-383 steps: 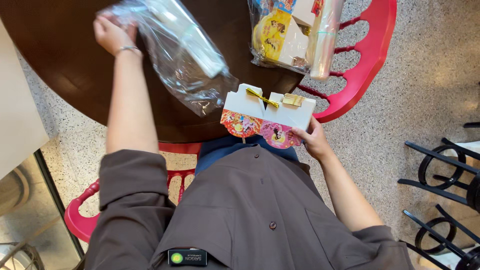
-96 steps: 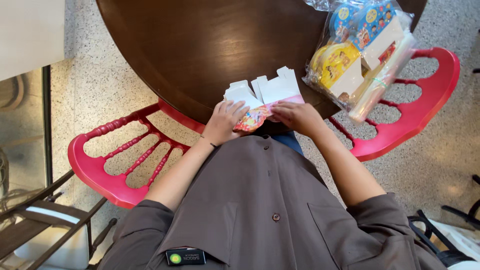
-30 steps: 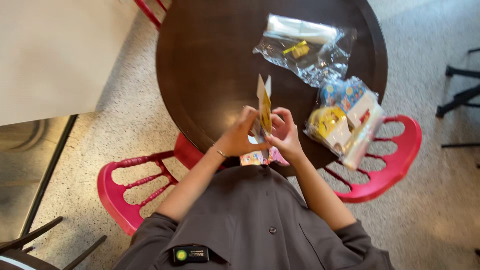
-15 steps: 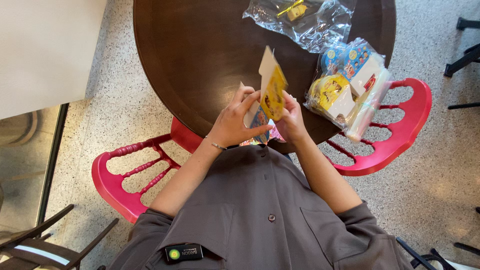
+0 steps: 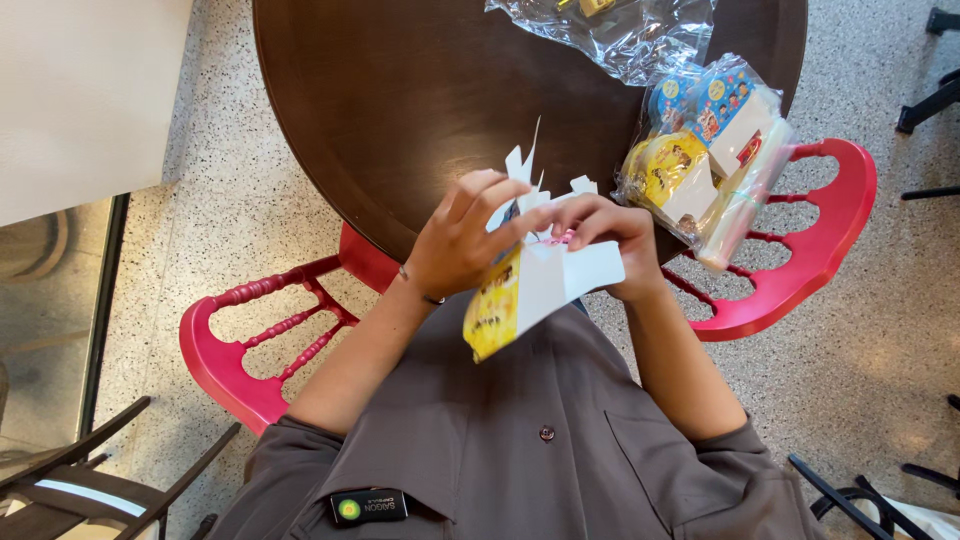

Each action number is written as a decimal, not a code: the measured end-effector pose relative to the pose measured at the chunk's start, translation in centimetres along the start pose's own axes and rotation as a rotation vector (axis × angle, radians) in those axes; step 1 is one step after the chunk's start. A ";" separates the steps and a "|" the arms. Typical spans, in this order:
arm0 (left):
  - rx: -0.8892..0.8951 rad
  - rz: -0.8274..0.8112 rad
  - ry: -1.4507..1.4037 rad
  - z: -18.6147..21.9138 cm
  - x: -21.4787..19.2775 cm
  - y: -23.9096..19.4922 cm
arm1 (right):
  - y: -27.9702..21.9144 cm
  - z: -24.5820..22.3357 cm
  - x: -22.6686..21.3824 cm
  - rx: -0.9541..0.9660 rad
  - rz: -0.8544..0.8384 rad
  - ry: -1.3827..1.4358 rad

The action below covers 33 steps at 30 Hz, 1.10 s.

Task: The person assembles flat-packed paper boxes by folding and interlocking the flaps. They handle multiple boxes one at a time, folding the sides and securing the tabs to form rectangular containers. The finished boxes are placed on the table.

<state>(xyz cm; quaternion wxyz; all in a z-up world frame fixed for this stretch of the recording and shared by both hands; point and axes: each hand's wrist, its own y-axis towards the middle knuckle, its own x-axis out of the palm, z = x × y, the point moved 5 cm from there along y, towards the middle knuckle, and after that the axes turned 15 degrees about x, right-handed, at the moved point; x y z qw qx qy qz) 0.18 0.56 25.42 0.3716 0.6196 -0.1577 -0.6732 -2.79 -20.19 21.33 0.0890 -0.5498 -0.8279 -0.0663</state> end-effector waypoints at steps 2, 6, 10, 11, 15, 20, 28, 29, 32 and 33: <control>0.039 0.007 -0.092 0.0 -0.2 -0.4 | -0.3 -1.5 0.5 -0.018 -0.050 -0.039; -0.025 -0.009 -0.369 -0.8 -0.1 -1.5 | -0.4 -1.2 -0.1 0.128 0.024 0.204; -0.162 0.007 -0.502 -1.8 0.0 -2.7 | -0.2 0.4 -0.9 0.185 0.097 0.419; -0.152 0.019 -0.490 -2.1 -0.2 -2.9 | -0.2 0.8 -1.2 0.208 0.134 0.476; -0.098 0.043 -0.479 -2.8 -1.4 -4.0 | -1.0 -0.2 -2.4 0.193 0.206 0.271; -0.078 -0.030 -0.349 -2.6 -1.8 -5.5 | -1.8 -3.4 -1.4 0.000 0.175 -0.286; -0.318 0.053 -0.308 -2.0 -0.1 -6.5 | -1.8 -6.5 3.3 -0.391 0.296 -0.826; -0.453 0.144 -0.537 -1.8 0.2 -6.7 | -1.9 -6.8 3.6 -0.410 0.297 -0.837; -0.709 0.349 -1.055 -1.7 1.4 -5.8 | -1.9 -7.3 3.7 -0.391 0.283 -0.822; -0.710 0.369 -1.108 -2.1 1.6 -5.0 | -1.9 -7.4 3.7 -0.390 0.263 -0.831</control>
